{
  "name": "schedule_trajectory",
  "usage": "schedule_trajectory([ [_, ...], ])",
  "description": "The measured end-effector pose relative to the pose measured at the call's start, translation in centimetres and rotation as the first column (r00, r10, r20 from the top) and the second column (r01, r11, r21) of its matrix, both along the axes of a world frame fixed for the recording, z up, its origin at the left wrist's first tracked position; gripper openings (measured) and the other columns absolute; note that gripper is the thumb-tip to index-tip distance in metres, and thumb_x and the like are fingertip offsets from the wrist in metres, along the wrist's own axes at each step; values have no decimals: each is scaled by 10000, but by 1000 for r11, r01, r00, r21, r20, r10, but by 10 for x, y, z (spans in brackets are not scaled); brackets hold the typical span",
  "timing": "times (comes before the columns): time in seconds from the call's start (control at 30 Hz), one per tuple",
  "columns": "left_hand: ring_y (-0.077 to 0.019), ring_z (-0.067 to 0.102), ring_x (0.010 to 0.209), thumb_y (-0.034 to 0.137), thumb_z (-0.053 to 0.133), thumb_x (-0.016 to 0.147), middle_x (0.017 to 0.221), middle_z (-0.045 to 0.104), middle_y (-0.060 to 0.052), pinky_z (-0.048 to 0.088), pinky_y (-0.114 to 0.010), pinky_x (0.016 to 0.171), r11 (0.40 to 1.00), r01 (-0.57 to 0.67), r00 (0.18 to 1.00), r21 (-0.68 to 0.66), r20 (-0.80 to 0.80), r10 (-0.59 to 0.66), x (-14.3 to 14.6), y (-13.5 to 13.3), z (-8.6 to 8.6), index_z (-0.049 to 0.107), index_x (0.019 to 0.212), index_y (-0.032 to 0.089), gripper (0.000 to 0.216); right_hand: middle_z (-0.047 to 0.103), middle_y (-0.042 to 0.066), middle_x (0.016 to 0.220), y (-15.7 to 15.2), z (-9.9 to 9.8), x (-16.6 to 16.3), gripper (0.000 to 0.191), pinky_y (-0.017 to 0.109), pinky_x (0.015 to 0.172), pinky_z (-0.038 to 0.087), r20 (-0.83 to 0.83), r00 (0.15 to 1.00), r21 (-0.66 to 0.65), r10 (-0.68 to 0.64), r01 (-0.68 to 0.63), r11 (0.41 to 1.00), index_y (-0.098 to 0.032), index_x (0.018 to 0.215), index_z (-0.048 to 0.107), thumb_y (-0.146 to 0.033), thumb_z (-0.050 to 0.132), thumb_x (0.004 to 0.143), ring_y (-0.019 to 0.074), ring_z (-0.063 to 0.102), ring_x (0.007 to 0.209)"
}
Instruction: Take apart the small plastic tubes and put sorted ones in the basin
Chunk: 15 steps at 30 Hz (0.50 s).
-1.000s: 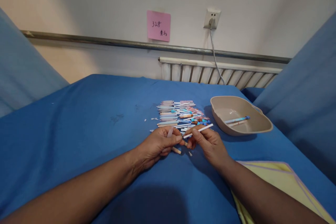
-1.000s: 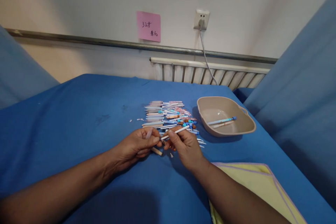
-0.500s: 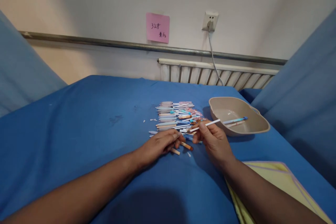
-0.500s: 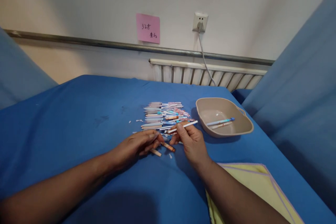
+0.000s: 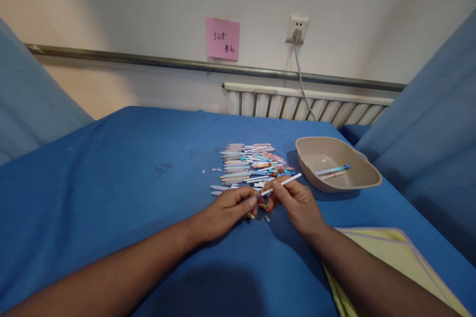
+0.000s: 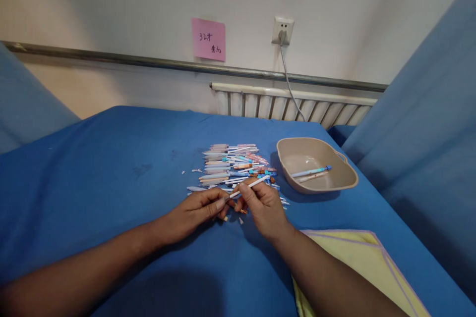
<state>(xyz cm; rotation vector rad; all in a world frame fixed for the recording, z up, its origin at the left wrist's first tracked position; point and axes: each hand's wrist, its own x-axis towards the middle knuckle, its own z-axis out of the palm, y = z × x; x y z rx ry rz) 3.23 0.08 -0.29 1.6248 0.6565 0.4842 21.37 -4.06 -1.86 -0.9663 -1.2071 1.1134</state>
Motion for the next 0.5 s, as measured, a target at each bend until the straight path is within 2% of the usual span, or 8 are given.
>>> schedule_trajectory([
  [0.13, -97, 467, 597, 421, 483, 918, 772, 571, -21, 371, -212, 551, 995, 47, 999, -92, 23, -45, 1, 0, -8, 605, 953, 139, 309, 611, 19, 711, 1, -1, 0, 274, 274, 534, 421, 35, 999, 45, -11, 10, 999, -192, 849, 708, -437, 585, 856, 115, 515, 539],
  [0.23, -85, 478, 566, 443, 499, 907, 778, 581, -23, 375, -203, 525, 984, 78, 995, -161, 67, -68, 2, 0, -13, 587, 974, 135, 328, 613, 44, 829, 2, -2, 2, 289, 282, 538, 412, 32, 999, 41, -9, 7, 999, -198, 811, 733, -447, 590, 848, 108, 489, 553],
  [0.5, -93, 543, 576, 446, 563, 872, 768, 619, -33, 413, -210, 539, 971, 97, 990, -220, 121, -72, 6, -7, -12, 548, 891, 133, 314, 605, 51, 860, 6, -8, 7, 328, 262, 515, 380, 35, 997, -16, 70, -70, 997, -191, 846, 748, -470, 576, 853, 92, 464, 536],
])
